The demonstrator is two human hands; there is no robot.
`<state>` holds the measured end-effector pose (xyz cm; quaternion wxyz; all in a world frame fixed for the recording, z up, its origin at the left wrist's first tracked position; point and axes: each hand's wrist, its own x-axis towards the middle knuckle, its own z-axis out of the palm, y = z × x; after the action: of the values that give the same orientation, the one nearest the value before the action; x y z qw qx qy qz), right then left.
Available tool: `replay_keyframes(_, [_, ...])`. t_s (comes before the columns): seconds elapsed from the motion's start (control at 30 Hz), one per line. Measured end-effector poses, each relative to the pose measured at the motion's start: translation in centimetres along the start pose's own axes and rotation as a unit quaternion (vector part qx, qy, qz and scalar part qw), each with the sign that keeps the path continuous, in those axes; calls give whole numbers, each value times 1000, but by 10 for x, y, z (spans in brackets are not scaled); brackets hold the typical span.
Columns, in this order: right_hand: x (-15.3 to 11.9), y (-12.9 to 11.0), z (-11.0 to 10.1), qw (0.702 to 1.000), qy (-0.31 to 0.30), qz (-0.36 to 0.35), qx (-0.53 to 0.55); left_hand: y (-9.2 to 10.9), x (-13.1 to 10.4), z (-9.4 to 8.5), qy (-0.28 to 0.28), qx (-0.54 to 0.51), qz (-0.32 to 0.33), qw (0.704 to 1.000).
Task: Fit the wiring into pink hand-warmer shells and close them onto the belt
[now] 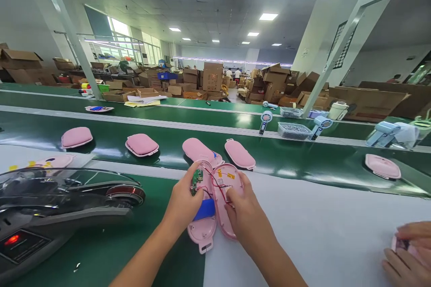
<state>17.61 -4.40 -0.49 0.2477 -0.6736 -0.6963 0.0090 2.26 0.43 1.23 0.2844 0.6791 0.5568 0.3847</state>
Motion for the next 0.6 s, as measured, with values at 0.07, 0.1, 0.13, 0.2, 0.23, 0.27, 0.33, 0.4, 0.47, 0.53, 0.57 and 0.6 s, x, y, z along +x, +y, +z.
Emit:
replay_keyframes(0.07, [-1, -1, 1, 999, -8, 19, -25, 1, 0, 0, -9, 31, 14, 999])
replay_keyframes(0.1, [-1, -1, 2, 999, -20, 30, -32, 1, 0, 0, -13, 49, 16, 999])
replay_keyframes(0.13, [-1, 0, 3, 998, -34, 41, -35, 1, 0, 0, -16, 66, 17, 998])
replay_keyframes(0.2, [0, 1, 6, 996, -57, 55, -28, 0, -1, 0, -18, 93, 16, 995])
replay_keyframes(0.23, [0, 2, 7, 996, -63, 60, -24, 0, 0, 0, -19, 100, 17, 995])
replay_keyframes(0.27, [1, 3, 7, 996, -63, 63, -21, 0, 0, 0, -20, 105, 17, 994])
replay_keyframes(0.33, [2, 4, 7, 996, -61, 69, -17, -1, 1, 0, -20, 110, 19, 994])
replay_keyframes(0.4, [3, 5, 6, 995, -60, 79, -11, -3, 3, 1, -16, 113, 18, 993])
replay_keyframes(0.47, [4, 5, 5, 994, -59, 91, -1, -4, 4, 1, -10, 110, 15, 994])
replay_keyframes(0.53, [5, 4, 4, 993, -60, 100, 16, -5, 4, 2, -8, 100, 13, 995])
replay_keyframes(0.57, [5, 4, 4, 992, -63, 102, 28, -5, 4, 3, -7, 93, 13, 996])
replay_keyframes(0.6, [4, 3, 3, 991, -68, 104, 44, -5, 3, 3, -5, 86, 12, 996])
